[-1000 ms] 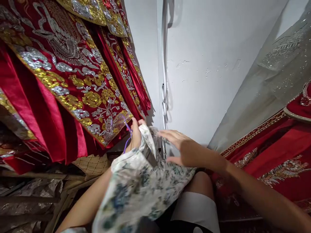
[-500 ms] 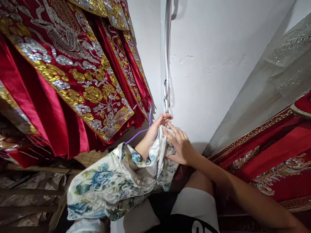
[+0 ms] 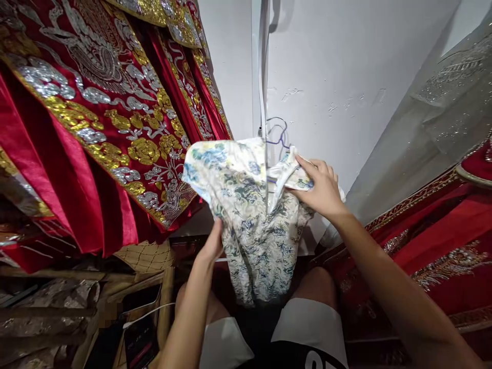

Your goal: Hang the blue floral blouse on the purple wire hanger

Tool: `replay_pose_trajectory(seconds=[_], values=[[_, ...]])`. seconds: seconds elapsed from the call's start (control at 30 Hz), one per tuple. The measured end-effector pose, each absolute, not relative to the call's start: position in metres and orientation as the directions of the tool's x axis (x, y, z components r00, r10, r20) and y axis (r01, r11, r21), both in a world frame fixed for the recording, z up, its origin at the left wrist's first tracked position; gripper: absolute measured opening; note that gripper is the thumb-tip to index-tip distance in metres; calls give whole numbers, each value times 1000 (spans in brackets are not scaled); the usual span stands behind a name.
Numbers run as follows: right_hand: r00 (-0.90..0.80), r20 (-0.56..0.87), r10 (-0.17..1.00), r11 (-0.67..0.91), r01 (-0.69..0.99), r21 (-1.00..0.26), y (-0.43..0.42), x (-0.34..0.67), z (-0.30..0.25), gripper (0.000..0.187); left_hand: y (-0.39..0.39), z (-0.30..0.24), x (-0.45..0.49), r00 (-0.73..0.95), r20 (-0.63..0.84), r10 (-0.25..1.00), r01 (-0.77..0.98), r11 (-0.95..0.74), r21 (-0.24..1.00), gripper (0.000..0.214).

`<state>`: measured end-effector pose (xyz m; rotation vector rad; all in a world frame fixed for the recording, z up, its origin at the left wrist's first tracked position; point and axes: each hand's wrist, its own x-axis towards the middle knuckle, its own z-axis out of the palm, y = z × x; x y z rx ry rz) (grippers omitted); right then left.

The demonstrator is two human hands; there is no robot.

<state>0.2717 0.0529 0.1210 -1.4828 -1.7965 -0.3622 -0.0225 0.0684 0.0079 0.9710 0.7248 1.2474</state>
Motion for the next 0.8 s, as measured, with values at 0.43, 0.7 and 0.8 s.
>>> replay_pose_trajectory(seconds=[0.43, 0.7, 0.8], values=[[28, 661, 750, 540, 551, -636, -7, 213, 23, 50, -7, -71, 18, 119, -132, 984, -320, 164, 933, 82], [2, 151, 989, 149, 152, -977, -37, 182, -58, 44, -13, -60, 12, 129, -64, 990, -172, 86, 981, 65], [-49, 140, 989, 147, 184, -972, -39, 190, -45, 45, -13, -66, 14, -46, 28, 999, -132, -34, 991, 62]])
